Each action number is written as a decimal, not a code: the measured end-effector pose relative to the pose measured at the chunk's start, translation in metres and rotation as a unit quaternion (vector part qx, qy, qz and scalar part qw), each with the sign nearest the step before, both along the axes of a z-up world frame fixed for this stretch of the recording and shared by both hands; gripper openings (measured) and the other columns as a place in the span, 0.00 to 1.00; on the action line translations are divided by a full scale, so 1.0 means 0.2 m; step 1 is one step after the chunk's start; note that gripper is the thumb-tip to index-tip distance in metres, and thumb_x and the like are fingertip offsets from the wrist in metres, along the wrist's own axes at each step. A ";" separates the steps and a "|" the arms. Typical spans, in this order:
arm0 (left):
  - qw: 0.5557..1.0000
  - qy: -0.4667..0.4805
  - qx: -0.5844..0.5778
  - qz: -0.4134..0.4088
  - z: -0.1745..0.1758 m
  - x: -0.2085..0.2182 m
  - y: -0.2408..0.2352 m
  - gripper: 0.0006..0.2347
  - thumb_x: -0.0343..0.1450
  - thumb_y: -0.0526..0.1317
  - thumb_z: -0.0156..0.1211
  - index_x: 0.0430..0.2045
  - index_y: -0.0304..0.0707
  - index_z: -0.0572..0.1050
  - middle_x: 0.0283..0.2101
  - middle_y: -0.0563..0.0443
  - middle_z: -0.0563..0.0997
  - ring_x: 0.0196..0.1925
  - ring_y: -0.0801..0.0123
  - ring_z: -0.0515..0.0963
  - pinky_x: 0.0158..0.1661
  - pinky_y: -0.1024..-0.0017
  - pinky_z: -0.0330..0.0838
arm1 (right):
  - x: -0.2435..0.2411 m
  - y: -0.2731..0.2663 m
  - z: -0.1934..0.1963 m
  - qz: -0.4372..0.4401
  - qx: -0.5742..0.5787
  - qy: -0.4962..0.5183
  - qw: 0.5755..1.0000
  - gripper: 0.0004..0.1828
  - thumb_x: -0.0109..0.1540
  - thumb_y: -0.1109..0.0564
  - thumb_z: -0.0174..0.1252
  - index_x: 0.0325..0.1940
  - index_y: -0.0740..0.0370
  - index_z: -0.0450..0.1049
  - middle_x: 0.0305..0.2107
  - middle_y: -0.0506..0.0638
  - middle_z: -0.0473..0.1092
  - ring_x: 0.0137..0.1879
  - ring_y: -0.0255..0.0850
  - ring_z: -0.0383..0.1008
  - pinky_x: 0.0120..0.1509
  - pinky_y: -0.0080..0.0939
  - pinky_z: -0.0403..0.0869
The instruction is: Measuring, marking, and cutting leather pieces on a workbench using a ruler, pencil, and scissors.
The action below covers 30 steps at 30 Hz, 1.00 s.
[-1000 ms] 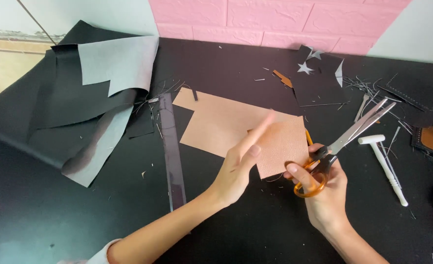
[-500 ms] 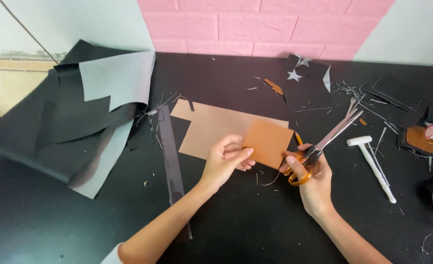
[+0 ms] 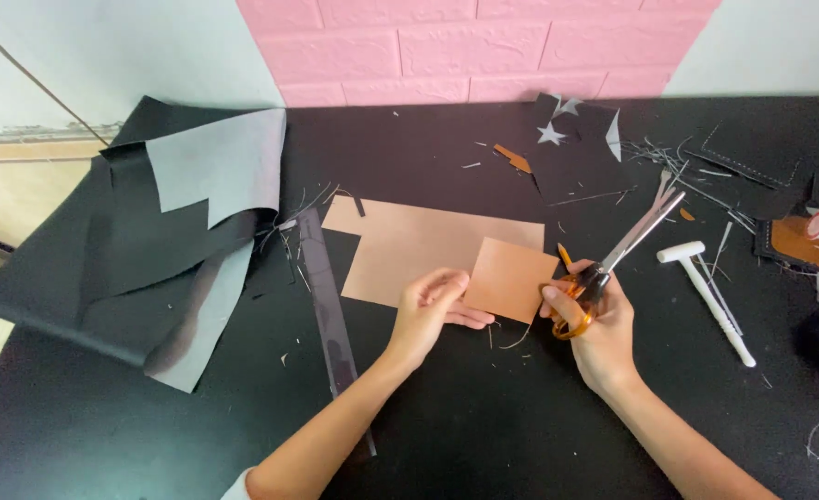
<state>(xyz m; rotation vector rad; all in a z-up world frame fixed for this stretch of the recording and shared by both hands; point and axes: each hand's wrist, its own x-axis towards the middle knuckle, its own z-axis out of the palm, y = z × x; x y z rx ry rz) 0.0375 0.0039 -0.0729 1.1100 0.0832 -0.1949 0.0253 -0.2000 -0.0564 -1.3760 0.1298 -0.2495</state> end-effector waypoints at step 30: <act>0.993 0.003 0.118 0.013 -0.04 0.04 -0.01 0.13 0.68 0.41 0.73 0.43 0.34 0.84 0.40 0.39 0.86 0.38 0.64 0.86 0.43 0.64 0.84 | 0.03 0.00 0.02 -0.014 0.048 0.014 0.999 0.21 0.57 0.68 0.69 0.48 0.63 0.68 0.29 0.54 0.75 0.33 0.35 0.76 0.37 0.27 0.77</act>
